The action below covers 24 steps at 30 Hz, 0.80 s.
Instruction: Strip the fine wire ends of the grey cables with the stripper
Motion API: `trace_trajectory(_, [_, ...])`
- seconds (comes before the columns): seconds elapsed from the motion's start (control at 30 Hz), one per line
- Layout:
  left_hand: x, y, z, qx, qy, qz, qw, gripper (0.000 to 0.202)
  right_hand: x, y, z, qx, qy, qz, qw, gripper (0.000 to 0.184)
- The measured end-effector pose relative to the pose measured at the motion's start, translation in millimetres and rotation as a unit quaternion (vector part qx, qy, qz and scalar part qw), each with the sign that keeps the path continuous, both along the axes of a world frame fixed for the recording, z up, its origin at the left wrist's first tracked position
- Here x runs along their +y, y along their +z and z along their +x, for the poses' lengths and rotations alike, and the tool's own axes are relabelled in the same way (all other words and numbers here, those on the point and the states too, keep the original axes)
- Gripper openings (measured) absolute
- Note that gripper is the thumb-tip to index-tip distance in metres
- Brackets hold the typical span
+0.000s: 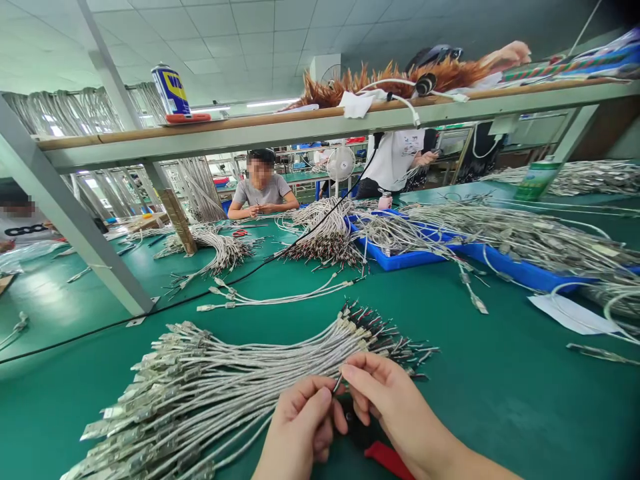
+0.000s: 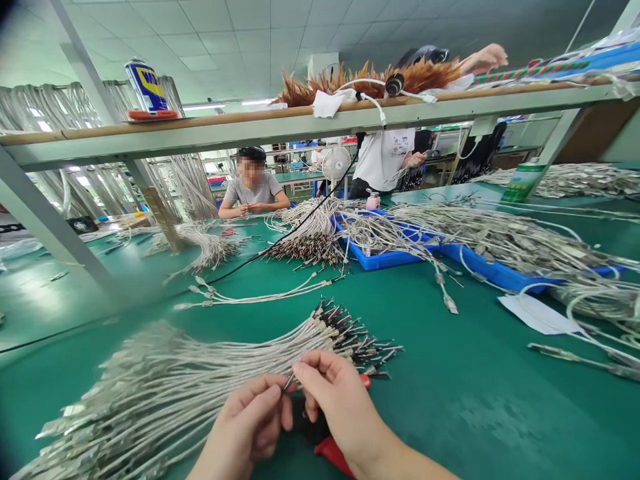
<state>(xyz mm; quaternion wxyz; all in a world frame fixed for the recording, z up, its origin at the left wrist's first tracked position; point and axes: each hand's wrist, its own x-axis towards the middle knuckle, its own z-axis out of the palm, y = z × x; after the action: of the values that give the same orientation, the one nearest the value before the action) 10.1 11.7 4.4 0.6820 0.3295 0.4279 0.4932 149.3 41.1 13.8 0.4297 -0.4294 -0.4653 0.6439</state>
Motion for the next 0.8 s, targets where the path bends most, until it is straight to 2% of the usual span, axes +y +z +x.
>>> trace_trajectory(0.2, [4.1,4.9,-1.3,0.111,0.002,0.049,0.993,0.046,5.4,0.3,3.6,0.015,-0.005,-0.004,1.0,0.033])
trace_trajectory(0.4, [-0.7,-3.1,1.3,0.164,0.057,0.112,0.978,0.032,1.9,-7.0,1.8,0.003,0.011,-0.007,1.0,0.033])
trace_trajectory(0.5, [-3.1,-5.2,1.8,0.189,0.054,0.132,0.971,0.032,-0.8,-10.0,0.1,0.004,0.018,-0.007,1.0,0.033])
trace_trajectory(0.8, [0.5,-0.7,-0.8,0.13,0.045,0.092,0.986,0.049,-1.8,-0.2,-0.2,0.034,0.033,-0.034,0.998,0.038])
